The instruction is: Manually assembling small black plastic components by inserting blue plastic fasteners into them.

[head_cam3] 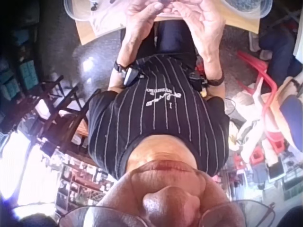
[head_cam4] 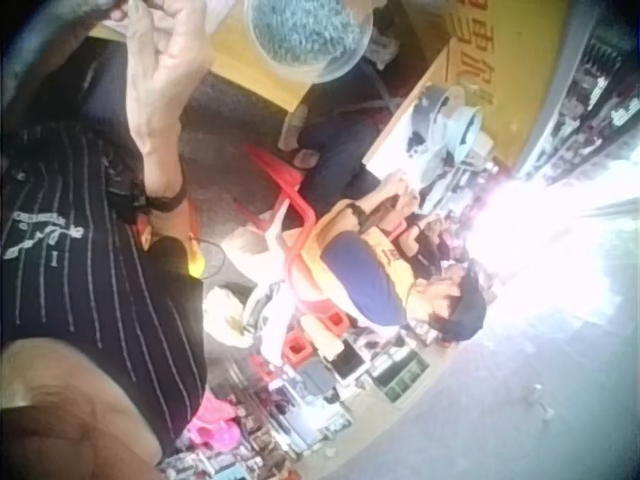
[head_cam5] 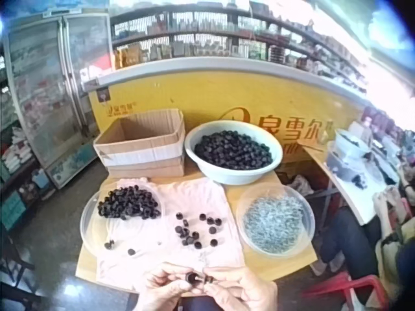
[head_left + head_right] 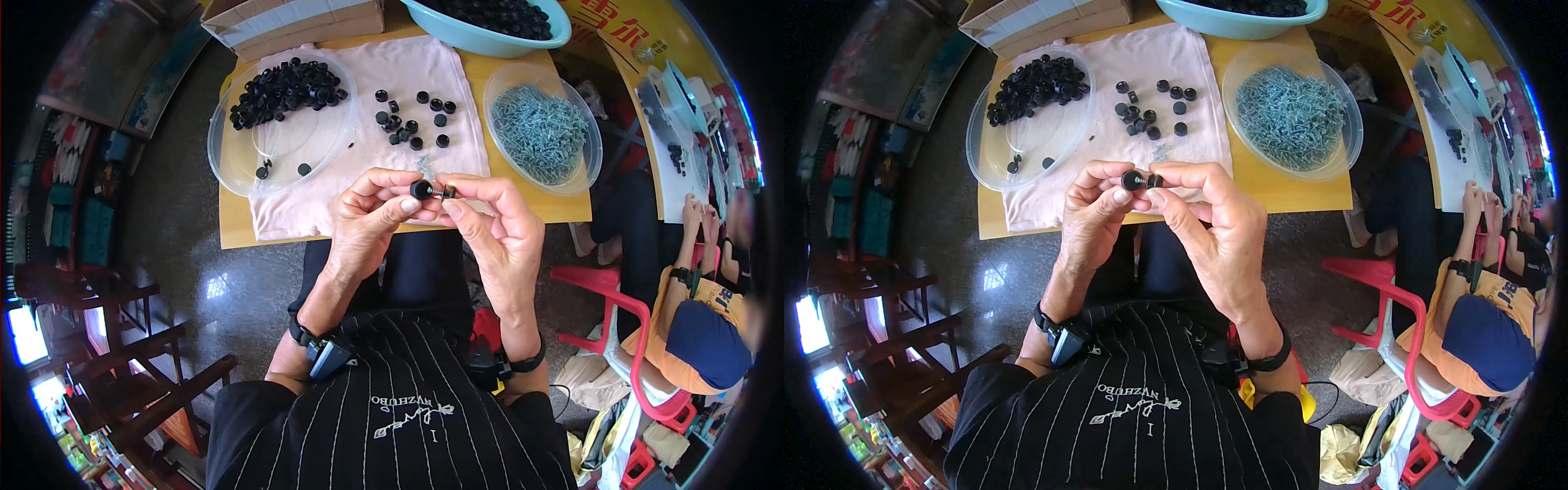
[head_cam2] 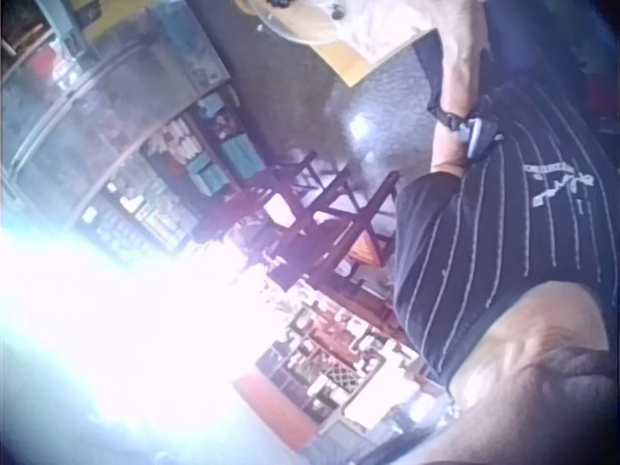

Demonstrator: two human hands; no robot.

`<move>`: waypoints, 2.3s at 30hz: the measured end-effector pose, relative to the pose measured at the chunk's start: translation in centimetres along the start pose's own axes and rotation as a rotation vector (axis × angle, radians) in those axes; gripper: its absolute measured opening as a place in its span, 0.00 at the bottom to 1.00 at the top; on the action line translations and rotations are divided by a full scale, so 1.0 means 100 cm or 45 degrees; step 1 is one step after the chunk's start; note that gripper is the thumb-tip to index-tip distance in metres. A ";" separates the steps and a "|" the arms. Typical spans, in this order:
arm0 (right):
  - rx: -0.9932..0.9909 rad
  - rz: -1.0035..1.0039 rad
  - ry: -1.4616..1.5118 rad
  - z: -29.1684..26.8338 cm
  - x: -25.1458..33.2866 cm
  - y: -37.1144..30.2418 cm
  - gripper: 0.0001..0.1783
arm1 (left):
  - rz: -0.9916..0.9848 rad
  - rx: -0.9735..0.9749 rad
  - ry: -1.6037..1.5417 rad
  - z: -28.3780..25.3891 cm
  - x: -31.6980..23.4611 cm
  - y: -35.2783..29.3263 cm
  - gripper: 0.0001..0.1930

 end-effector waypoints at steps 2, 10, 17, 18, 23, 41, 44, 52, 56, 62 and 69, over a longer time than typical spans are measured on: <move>0.002 -0.047 -0.104 0.000 0.003 0.000 0.09 | -0.010 0.013 -0.040 0.000 0.002 0.000 0.14; -0.008 -0.161 -0.353 0.002 0.010 0.001 0.08 | 0.054 -0.011 0.135 0.001 -0.004 -0.001 0.13; -0.071 -0.257 -0.549 -0.003 0.007 -0.002 0.09 | 0.132 0.042 0.366 0.010 -0.010 -0.004 0.13; -0.099 -0.258 -0.534 -0.003 0.007 -0.003 0.10 | 0.132 0.042 0.365 0.012 -0.011 -0.005 0.13; -0.129 -0.390 -0.690 -0.004 0.012 -0.007 0.12 | 0.099 0.070 0.324 0.015 -0.012 -0.007 0.12; -0.041 -0.646 -0.984 -0.001 0.020 -0.011 0.17 | 0.087 0.054 0.387 0.014 -0.007 -0.005 0.10; -0.024 -0.648 -0.935 -0.001 0.020 -0.010 0.15 | 0.063 0.042 0.379 0.016 -0.008 -0.005 0.10; -0.090 -0.342 -0.568 -0.010 0.000 -0.002 0.09 | -0.035 0.000 0.292 0.012 0.001 -0.001 0.09; -0.101 -0.445 -0.732 -0.007 0.005 0.000 0.09 | -0.028 -0.031 0.240 0.010 0.004 -0.001 0.07; -0.108 -0.446 -0.748 -0.006 0.002 0.000 0.09 | -0.031 -0.046 0.227 0.009 0.005 -0.001 0.07; -0.019 -0.451 -0.876 -0.002 0.003 -0.002 0.17 | -0.047 -0.069 0.229 0.007 0.007 -0.001 0.09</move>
Point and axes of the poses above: each hand's wrist, its own y-axis towards the middle knuckle, its own z-axis out of the palm, x = y × z, the point moved 7 cm from there along y, towards the middle knuckle, and after that the axes turned 4 degrees about -y, right-handed, at the moved point
